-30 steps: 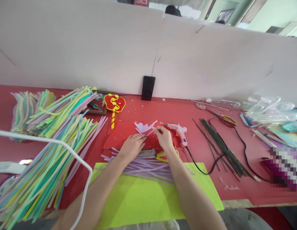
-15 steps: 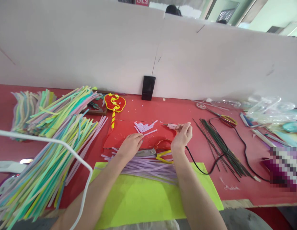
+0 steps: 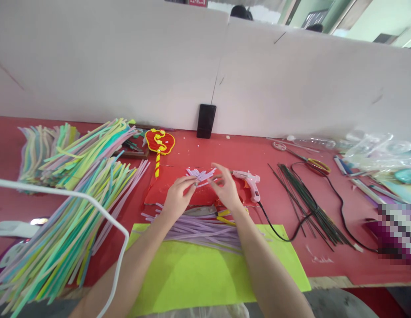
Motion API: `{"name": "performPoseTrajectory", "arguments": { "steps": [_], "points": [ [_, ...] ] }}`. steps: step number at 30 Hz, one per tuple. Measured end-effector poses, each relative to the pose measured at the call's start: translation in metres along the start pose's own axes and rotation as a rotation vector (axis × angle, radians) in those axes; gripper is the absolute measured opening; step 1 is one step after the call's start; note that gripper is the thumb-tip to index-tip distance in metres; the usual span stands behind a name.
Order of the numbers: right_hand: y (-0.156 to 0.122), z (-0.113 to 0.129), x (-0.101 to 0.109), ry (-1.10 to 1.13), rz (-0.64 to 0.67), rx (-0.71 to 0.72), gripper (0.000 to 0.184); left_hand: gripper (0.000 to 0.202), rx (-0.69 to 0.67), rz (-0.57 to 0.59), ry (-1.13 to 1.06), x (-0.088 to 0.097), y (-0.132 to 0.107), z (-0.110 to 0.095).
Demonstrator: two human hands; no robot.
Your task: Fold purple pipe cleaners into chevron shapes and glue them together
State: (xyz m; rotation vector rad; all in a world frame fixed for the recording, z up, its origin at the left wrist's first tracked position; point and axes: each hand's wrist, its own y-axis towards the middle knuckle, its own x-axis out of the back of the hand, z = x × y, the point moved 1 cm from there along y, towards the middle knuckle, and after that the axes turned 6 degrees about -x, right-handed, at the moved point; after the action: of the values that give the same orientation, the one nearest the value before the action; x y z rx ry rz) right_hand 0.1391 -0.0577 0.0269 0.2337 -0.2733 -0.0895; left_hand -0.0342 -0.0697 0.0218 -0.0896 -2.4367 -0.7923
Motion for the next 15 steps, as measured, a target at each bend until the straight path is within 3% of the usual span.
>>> {"name": "performPoseTrajectory", "arguments": {
  "steps": [2,4,10,15],
  "points": [
    [-0.003,-0.001,-0.008,0.1,0.244,-0.047,0.053,0.025,0.049,-0.018,-0.129,0.002,0.002,0.0],
    [-0.007,-0.001,-0.014,0.159,0.359,-0.07,0.048,0.03,0.128,-0.011,-0.258,0.002,0.003,0.003],
    [-0.008,-0.004,-0.021,0.213,0.246,-0.164,0.026,0.05,0.316,0.032,-0.658,-0.009,0.002,0.014],
    [-0.006,-0.005,-0.019,0.083,0.171,-0.17,0.019,0.051,0.358,0.092,-0.698,-0.011,0.002,0.015]
  ]
}}
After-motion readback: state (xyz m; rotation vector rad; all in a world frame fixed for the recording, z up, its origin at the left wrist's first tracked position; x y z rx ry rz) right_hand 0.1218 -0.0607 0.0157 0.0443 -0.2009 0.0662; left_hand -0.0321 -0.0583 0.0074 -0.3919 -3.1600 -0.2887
